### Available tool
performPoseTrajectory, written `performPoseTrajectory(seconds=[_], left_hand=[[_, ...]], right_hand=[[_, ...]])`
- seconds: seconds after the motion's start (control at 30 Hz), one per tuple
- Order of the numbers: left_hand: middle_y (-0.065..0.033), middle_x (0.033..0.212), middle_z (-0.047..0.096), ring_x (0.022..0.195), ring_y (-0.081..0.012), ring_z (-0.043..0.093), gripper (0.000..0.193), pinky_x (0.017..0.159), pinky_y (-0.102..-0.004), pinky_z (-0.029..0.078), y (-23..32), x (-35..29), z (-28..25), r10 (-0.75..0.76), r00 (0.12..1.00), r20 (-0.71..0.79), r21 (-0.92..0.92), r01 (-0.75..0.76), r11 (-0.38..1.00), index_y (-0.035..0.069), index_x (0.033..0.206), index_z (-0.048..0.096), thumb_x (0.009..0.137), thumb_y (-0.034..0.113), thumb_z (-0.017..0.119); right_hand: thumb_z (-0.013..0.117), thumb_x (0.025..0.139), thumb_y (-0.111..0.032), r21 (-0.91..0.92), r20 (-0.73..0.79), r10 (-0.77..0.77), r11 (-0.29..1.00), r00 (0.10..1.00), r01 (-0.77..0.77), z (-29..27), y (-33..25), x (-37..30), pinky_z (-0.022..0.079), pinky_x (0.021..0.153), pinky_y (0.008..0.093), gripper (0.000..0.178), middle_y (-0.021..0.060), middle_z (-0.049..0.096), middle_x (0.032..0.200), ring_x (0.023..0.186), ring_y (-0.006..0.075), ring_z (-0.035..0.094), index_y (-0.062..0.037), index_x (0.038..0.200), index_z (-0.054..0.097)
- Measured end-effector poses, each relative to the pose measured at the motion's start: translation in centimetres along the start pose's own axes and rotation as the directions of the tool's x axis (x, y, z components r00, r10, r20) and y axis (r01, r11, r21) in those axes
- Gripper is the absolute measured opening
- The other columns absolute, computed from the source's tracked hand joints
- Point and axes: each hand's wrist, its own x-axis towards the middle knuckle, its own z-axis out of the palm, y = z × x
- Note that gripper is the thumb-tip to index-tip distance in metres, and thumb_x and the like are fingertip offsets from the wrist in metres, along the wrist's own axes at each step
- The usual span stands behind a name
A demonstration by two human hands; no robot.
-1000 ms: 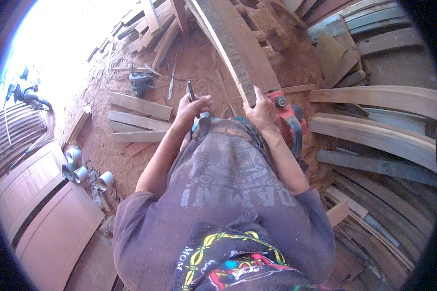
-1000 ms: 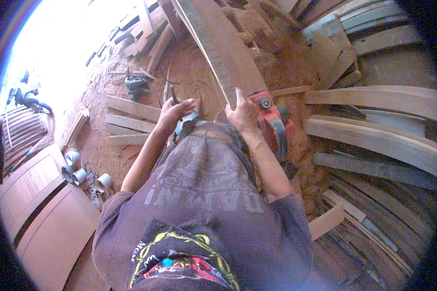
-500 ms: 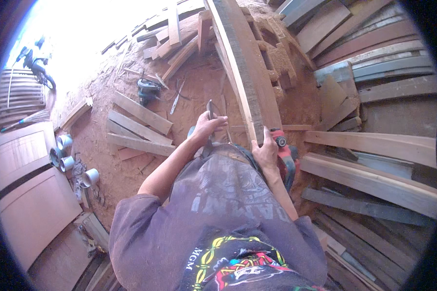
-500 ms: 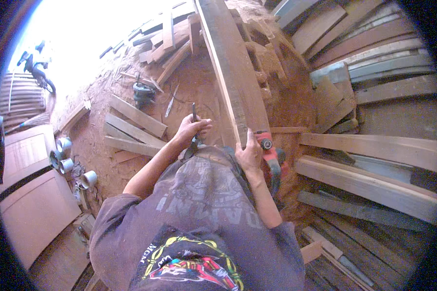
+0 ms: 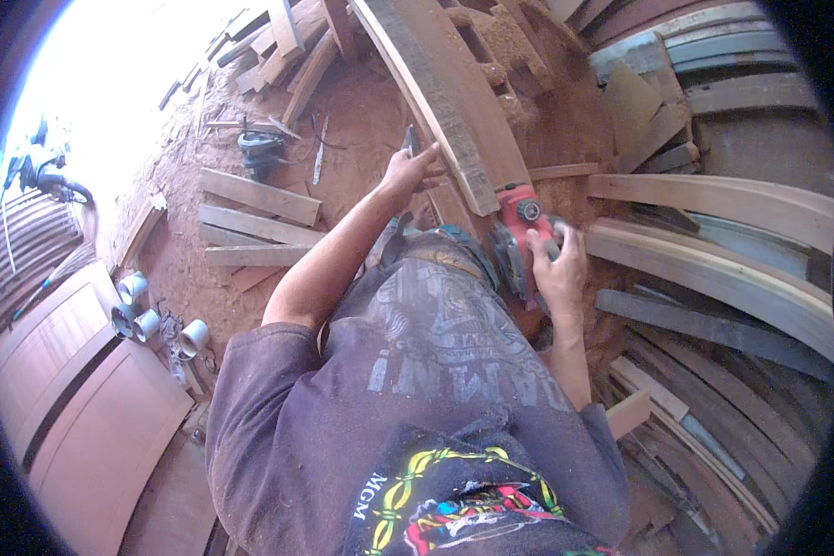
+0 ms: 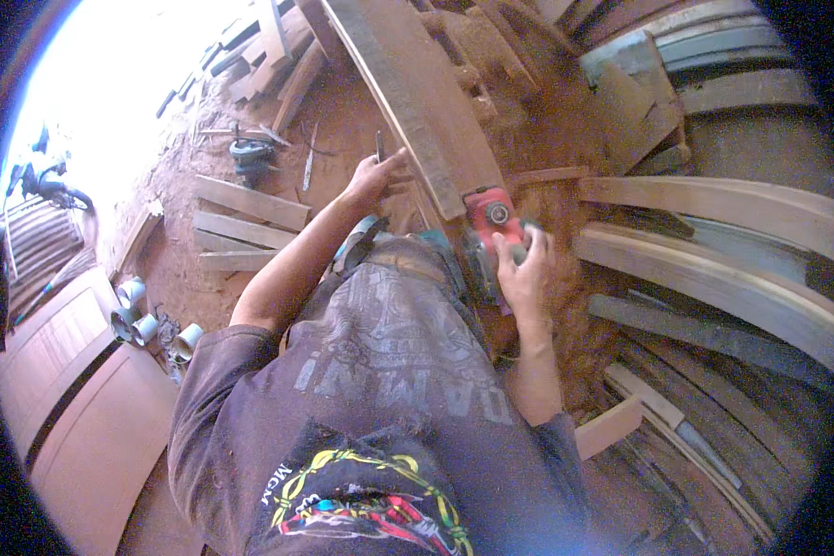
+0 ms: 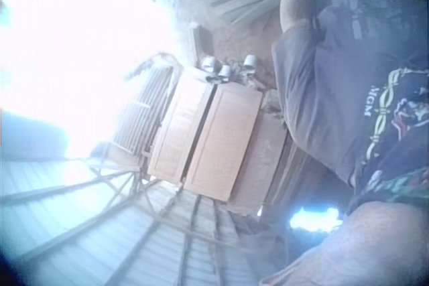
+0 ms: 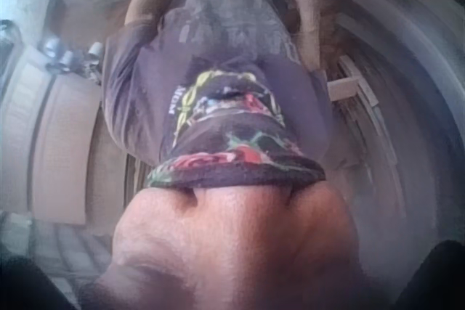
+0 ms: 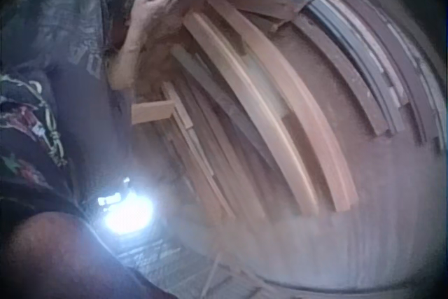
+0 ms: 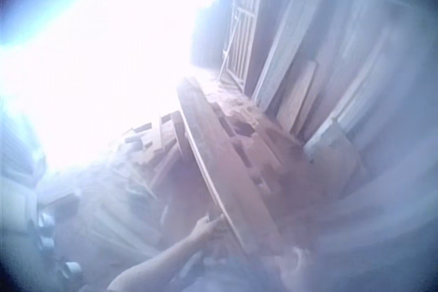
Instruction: The person sands a wooden plank using a handheld electric sander. They repeatedly flip the plank and move the sander along its length to smooth the surface. The person also uses a metal square to check the plank's edges and corners during the process.
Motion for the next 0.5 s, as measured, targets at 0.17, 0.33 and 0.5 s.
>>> performPoseTrajectory(seconds=[0.17,0.33,0.5], left_hand=[[-0.0137,0.123,0.073,0.102,-0.0264,0.075,0.063,0.082,-0.0391,0.06,-1.6,3.4,-0.1,-0.034,0.996,-0.081,-0.052,0.029,0.998,0.003,0.13,0.065,0.098,0.056,0.075],[-0.0116,0.118,0.072,0.094,-0.0235,0.074,0.059,0.076,-0.0364,0.06,-2.5,4.4,-0.9,-0.078,0.994,-0.08,-0.025,0.076,0.997,0.001,0.125,0.066,0.102,0.055,0.07],[-0.0082,0.103,0.07,0.084,-0.0207,0.07,0.052,0.071,-0.037,0.06,-2.9,4.4,-0.9,-0.031,0.993,-0.114,-0.073,0.023,0.997,0.002,0.117,0.066,0.101,0.051,0.073]], right_hand=[[0.068,0.105,-0.047,0.534,0.454,0.257,0.688,0.853,-0.491,-1.2,3.2,-2.3,0.05,0.064,0.0303,0.048,0.0044,0.065,0.082,0.07,0.0131,0.063,0.0011,0.108,0.07],[0.056,0.11,-0.053,0.638,0.492,0.277,0.53,0.825,-0.559,-1.8,2.9,-3.2,0.04,0.055,0.0244,0.059,-0.0018,0.054,0.073,0.061,0.0068,0.049,0.0047,0.111,0.07],[0.045,0.113,-0.057,0.744,0.43,0.242,0.451,0.87,-0.493,-5.3,1.0,-5.2,0.04,0.055,0.0245,0.066,-0.0009,0.053,0.072,0.06,0.0076,0.048,0.0044,0.114,0.069]])
